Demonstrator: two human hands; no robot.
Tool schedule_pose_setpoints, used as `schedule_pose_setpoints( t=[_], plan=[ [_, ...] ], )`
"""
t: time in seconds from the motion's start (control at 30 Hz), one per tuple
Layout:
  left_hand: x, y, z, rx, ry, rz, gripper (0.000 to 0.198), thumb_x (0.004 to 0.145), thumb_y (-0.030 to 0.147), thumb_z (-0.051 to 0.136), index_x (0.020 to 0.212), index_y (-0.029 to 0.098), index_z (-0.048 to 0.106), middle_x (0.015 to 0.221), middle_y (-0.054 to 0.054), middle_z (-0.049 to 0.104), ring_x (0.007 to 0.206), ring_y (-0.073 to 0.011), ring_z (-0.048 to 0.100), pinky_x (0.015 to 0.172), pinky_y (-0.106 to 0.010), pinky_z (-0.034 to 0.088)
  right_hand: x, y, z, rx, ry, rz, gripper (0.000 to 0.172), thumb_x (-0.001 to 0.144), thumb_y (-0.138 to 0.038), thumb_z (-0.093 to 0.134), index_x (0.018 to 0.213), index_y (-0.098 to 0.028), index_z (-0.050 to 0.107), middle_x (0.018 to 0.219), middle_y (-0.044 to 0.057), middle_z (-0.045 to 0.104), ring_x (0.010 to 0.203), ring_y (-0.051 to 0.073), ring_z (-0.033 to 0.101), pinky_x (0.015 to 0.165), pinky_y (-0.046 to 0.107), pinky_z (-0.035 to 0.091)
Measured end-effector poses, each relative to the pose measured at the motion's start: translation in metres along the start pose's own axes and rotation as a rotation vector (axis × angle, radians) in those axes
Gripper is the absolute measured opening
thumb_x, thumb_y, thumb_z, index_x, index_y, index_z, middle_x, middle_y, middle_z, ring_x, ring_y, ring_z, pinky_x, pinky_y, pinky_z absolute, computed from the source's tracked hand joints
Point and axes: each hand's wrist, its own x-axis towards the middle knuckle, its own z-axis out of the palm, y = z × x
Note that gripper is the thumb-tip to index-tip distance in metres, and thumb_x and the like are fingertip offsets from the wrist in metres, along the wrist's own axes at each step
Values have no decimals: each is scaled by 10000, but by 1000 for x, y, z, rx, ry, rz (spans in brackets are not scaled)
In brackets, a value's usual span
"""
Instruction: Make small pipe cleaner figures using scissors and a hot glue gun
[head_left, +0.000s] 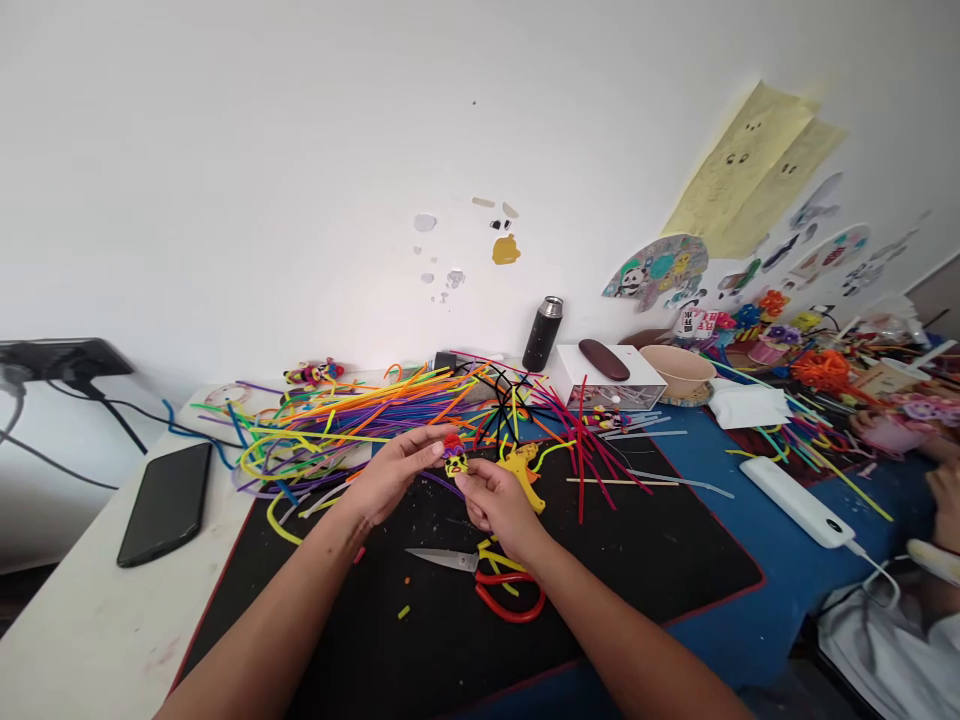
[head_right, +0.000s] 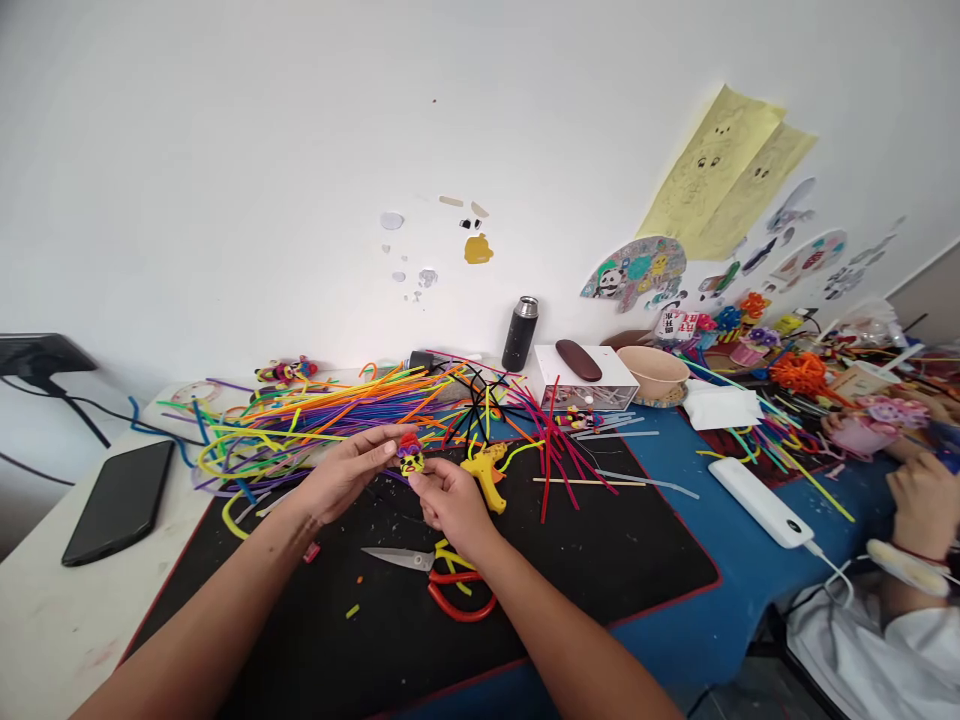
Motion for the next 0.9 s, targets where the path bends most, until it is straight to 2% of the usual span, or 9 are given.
schedule_pose_setpoints(
  t=[0.17, 0.27, 0.37, 0.5, 0.9],
  plan=[
    [0, -1, 4, 33, -39, 8, 413, 701, 447, 966, 1008, 201, 840, 1038, -91, 813, 983, -248, 700, 932, -345, 502, -1, 2, 1, -11, -14, 15, 473, 775, -580, 856, 941, -191, 645, 486, -132, 391, 404, 49, 230, 397, 208, 166],
    [1, -2, 4, 49, -6, 26, 388, 698, 444, 965, 972, 201, 833, 978, -69, 802, 929, -227, 686, 894, -330, 504, -1, 2, 0, -13, -23, 16, 485, 784, -600, 842, 948, -196, 629, 488, -128, 408, 406, 53, 239, 395, 206, 174],
    [1, -2, 3, 84, 36, 50, 378, 705, 434, 961, 974, 203, 831, 981, -62, 791, 922, -220, 674, 872, -319, 500, -1, 2, -1, -8, -8, 9, 509, 808, -633, 812, 990, -197, 624, 504, -123, 425, 402, 60, 271, 393, 203, 180],
    [1, 1, 3, 98, 29, 46, 370, 696, 427, 963, 953, 199, 828, 953, -58, 789, 893, -216, 675, 870, -324, 507, -2, 0, -2, -16, 1, -6, 534, 861, -671, 746, 1046, -182, 638, 526, -110, 456, 383, 61, 305, 398, 211, 175],
    [0, 1, 7, 103, 9, 25, 380, 676, 417, 976, 947, 201, 819, 951, -56, 782, 911, -227, 679, 893, -329, 517, -3, 0, -2, -1, 27, -1, 501, 857, -675, 742, 942, -199, 612, 518, -110, 455, 376, 63, 306, 390, 214, 184]
  ],
)
